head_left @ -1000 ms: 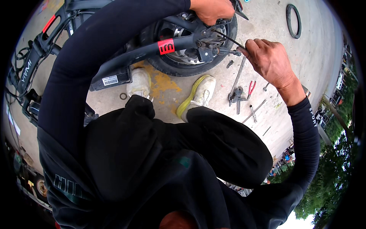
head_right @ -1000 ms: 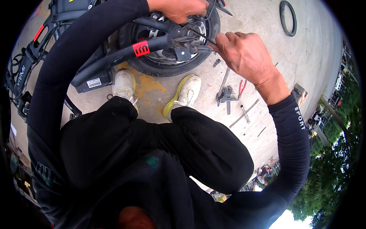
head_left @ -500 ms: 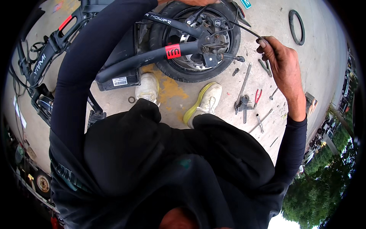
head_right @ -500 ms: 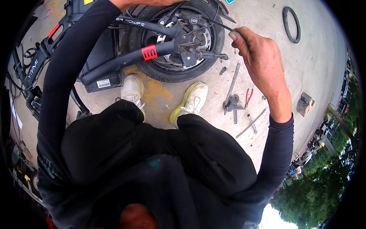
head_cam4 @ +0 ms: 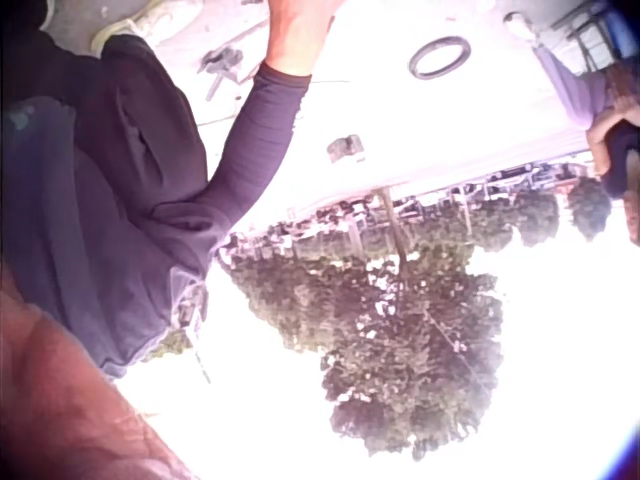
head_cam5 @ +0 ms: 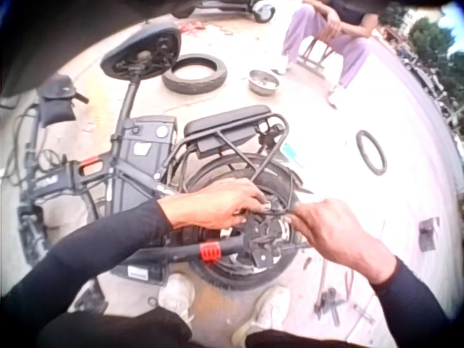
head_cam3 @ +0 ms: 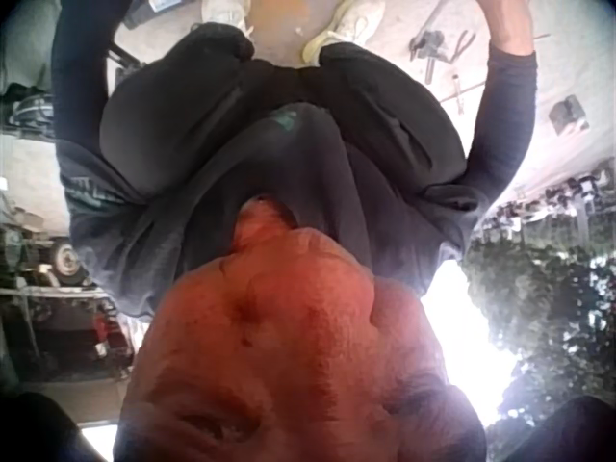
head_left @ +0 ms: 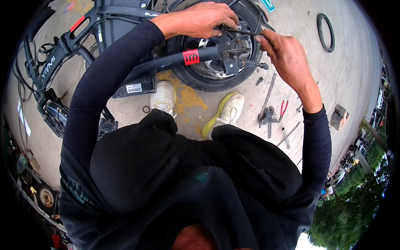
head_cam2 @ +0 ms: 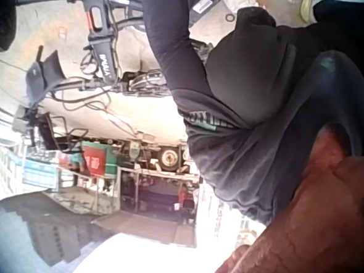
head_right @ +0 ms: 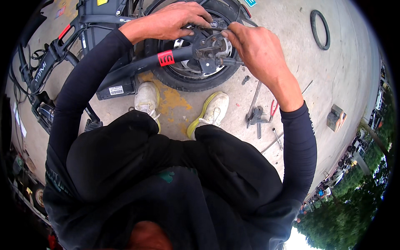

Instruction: The person uses a T-handle wrench to tighten the axle nut on the rear wheel of an electric bicycle. They then use their hands to adjust the brake cable and tighten the brake caliper bolts.

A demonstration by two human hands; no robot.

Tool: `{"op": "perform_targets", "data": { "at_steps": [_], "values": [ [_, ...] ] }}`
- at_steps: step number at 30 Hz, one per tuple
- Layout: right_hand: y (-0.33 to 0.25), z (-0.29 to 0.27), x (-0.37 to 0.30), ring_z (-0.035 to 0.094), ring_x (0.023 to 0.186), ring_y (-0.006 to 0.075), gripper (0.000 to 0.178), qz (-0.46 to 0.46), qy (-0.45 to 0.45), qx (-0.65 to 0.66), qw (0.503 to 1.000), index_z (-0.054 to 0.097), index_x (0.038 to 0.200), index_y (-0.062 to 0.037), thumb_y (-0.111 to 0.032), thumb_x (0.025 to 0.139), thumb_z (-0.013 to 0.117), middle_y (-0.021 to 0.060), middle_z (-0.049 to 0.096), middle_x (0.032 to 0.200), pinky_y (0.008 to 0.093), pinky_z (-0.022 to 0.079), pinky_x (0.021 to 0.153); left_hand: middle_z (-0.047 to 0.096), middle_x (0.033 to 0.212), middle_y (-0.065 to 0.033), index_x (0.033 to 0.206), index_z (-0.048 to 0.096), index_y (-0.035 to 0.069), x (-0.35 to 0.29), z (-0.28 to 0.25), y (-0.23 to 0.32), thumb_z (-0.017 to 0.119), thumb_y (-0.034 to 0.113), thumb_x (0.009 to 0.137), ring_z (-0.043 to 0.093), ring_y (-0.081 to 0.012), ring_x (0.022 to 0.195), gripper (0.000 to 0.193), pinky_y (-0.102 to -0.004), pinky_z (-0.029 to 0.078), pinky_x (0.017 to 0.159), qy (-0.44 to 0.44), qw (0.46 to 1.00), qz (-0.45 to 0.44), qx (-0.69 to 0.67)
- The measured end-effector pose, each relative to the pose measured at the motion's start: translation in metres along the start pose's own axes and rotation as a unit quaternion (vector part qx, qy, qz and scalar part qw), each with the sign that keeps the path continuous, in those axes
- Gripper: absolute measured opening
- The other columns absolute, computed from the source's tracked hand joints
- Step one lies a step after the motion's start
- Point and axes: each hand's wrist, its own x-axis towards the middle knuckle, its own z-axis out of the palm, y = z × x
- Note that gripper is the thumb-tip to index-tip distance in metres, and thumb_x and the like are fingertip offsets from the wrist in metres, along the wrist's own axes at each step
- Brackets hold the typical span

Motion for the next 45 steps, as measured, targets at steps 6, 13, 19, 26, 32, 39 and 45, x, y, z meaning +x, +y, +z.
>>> {"op": "perform_targets", "data": {
  "at_steps": [6,13,19,26,32,39,45],
  "values": [
    [0.001,0.000,0.002,0.068,0.072,0.0370,0.023,-0.026,0.033,-0.043,0.998,0.064,0.094,-0.0114,-0.033,0.101,0.061,0.0130,0.067,0.074,0.0440,0.054,0.060,0.062,0.127,-0.0150,0.127,0.065,0.003,-0.001,-0.001,0.001,0.071,0.007,0.078,0.055,-0.0347,0.124,0.050,-0.0454,0.043,0.106,-0.012,1.000,-0.012,0.010],
    [0.001,-0.003,0.005,0.068,0.074,0.0360,0.022,-0.035,0.025,-0.069,0.997,0.062,0.094,-0.0117,-0.033,0.101,0.061,0.0116,0.068,0.077,0.0445,0.054,0.062,0.062,0.128,-0.0148,0.126,0.065,0.002,-0.004,-0.001,0.004,0.071,0.006,0.078,0.053,-0.0341,0.126,0.049,-0.0446,0.041,0.108,-0.004,1.000,-0.006,-0.009],
    [-0.001,-0.003,0.008,0.069,0.076,0.0320,0.020,-0.052,0.042,-0.109,0.992,0.061,0.093,-0.0123,-0.031,0.100,0.062,0.0084,0.067,0.076,0.0411,0.054,0.063,0.061,0.129,-0.0142,0.126,0.065,0.002,-0.006,0.000,0.003,0.072,0.006,0.078,0.053,-0.0332,0.127,0.048,-0.0443,0.041,0.109,0.007,1.000,-0.009,-0.017],
    [-0.010,-0.012,0.018,0.067,0.080,0.0206,0.018,-0.232,0.046,-0.304,0.923,0.059,0.089,-0.0125,-0.028,0.096,0.066,0.0027,0.058,0.065,0.0326,0.054,0.073,0.065,0.113,-0.0137,0.112,0.069,0.002,-0.003,0.006,0.005,0.069,0.008,0.086,0.060,-0.0321,0.110,0.026,-0.0425,0.047,0.096,0.069,0.997,0.030,0.030],
    [-0.044,-0.014,0.015,0.069,0.070,0.0295,0.031,0.122,-0.169,0.053,0.977,0.069,0.104,-0.0023,-0.032,0.098,0.066,0.0098,0.070,0.078,0.0369,0.054,0.063,0.072,0.100,-0.0024,0.100,0.076,0.010,0.000,0.028,0.009,0.071,0.030,0.091,0.062,-0.0219,0.109,0.023,-0.0385,0.047,0.086,0.095,0.983,-0.034,0.153],
    [-0.039,-0.030,0.023,0.068,0.095,0.0226,0.033,-0.166,-0.112,-0.277,0.940,0.064,0.119,-0.0022,-0.025,0.095,0.064,0.0116,0.071,0.097,0.0336,0.052,0.079,0.073,0.094,0.0007,0.100,0.077,0.013,-0.002,0.024,0.011,0.068,0.030,0.090,0.061,-0.0231,0.108,0.021,-0.0386,0.045,0.087,0.080,0.987,-0.028,0.137],
    [-0.030,-0.035,0.030,0.069,0.073,0.0360,0.037,0.195,-0.129,0.010,0.972,0.067,0.098,0.0007,-0.036,0.097,0.068,0.0167,0.067,0.071,0.0435,0.053,0.068,0.070,0.088,-0.0011,0.090,0.074,0.011,-0.002,0.033,0.007,0.068,0.025,0.089,0.060,-0.0244,0.108,0.015,-0.0394,0.046,0.086,0.132,0.983,-0.004,0.124]
  ]
}}
